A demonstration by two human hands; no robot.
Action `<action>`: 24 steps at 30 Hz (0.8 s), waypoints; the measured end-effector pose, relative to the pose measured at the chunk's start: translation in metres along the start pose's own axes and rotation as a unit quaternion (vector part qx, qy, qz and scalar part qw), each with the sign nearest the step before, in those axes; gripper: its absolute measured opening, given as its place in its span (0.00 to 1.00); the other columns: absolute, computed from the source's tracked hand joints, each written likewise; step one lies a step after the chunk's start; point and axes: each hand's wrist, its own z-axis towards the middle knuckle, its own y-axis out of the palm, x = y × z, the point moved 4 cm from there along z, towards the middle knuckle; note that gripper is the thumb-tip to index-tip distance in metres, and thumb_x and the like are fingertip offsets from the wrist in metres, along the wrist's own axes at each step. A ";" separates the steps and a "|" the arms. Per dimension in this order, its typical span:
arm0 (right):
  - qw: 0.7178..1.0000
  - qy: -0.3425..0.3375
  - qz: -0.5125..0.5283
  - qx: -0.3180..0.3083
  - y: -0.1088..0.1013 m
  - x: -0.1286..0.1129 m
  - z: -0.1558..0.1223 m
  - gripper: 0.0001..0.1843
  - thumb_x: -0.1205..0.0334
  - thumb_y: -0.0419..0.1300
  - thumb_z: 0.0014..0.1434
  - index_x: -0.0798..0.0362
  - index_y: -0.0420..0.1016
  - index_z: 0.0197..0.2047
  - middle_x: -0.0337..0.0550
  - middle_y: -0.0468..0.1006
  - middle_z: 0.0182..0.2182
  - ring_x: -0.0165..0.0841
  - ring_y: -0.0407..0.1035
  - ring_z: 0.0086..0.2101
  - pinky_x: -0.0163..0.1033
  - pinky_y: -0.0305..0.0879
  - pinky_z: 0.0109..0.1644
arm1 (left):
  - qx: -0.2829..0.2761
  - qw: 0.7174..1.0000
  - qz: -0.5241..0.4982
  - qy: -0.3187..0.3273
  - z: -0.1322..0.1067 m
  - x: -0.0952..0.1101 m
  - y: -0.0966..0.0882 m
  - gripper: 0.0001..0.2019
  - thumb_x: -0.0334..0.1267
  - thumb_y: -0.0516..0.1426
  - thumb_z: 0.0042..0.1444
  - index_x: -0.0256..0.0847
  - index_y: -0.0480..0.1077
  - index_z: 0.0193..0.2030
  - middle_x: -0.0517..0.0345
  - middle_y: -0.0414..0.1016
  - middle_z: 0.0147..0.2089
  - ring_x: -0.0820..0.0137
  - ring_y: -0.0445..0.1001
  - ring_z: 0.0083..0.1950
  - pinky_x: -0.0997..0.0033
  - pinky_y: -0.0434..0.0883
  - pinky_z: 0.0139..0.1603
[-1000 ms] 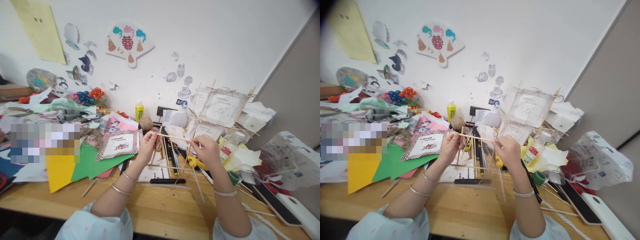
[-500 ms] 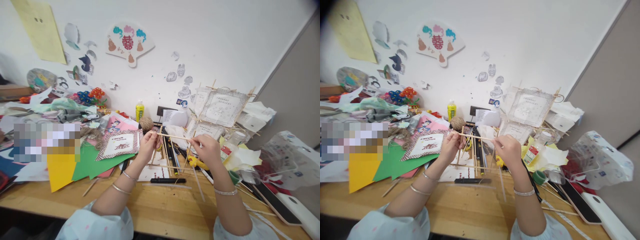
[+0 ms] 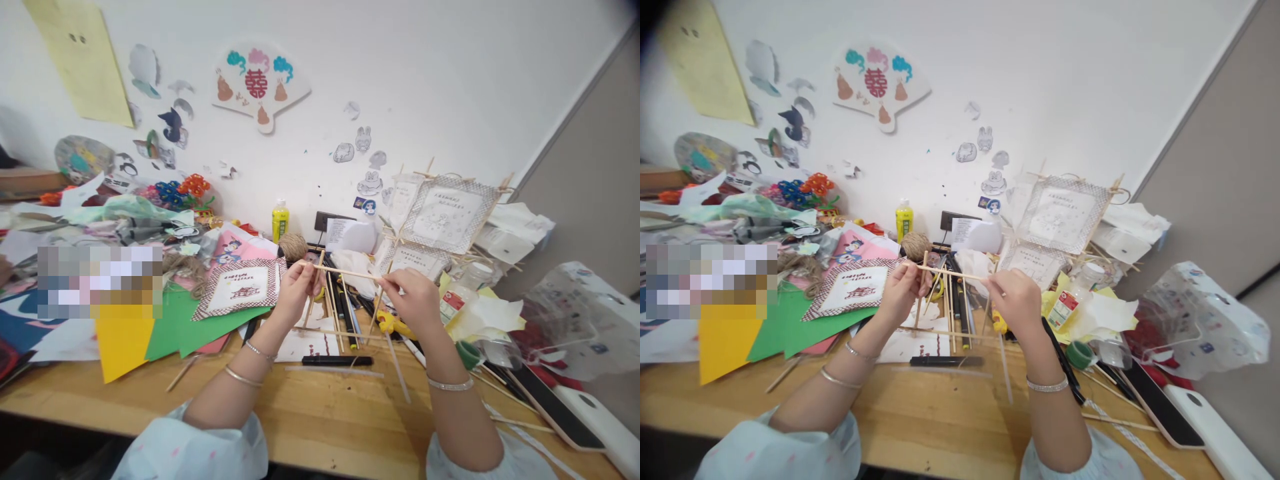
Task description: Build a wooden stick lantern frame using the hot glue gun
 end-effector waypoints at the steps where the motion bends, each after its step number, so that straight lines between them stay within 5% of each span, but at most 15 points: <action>1: 1.000 0.001 0.002 0.000 0.000 0.000 0.000 0.12 0.59 0.55 0.60 0.52 0.70 0.25 0.40 0.74 0.22 0.31 0.65 0.27 0.36 0.55 0.32 | 0.000 1.000 0.001 0.000 0.000 0.000 0.000 0.16 0.47 0.57 0.54 0.39 0.59 0.25 0.61 0.72 0.23 0.80 0.61 0.17 0.80 0.56 0.18; 24: 1.000 0.010 0.011 -0.008 -0.001 0.001 -0.003 0.12 0.60 0.55 0.60 0.51 0.70 0.25 0.41 0.74 0.22 0.32 0.66 0.27 0.36 0.56 0.32 | 0.002 1.000 0.006 -0.020 0.000 0.000 0.001 0.17 0.49 0.58 0.52 0.38 0.60 0.24 0.61 0.71 0.22 0.81 0.60 0.17 0.80 0.57 0.18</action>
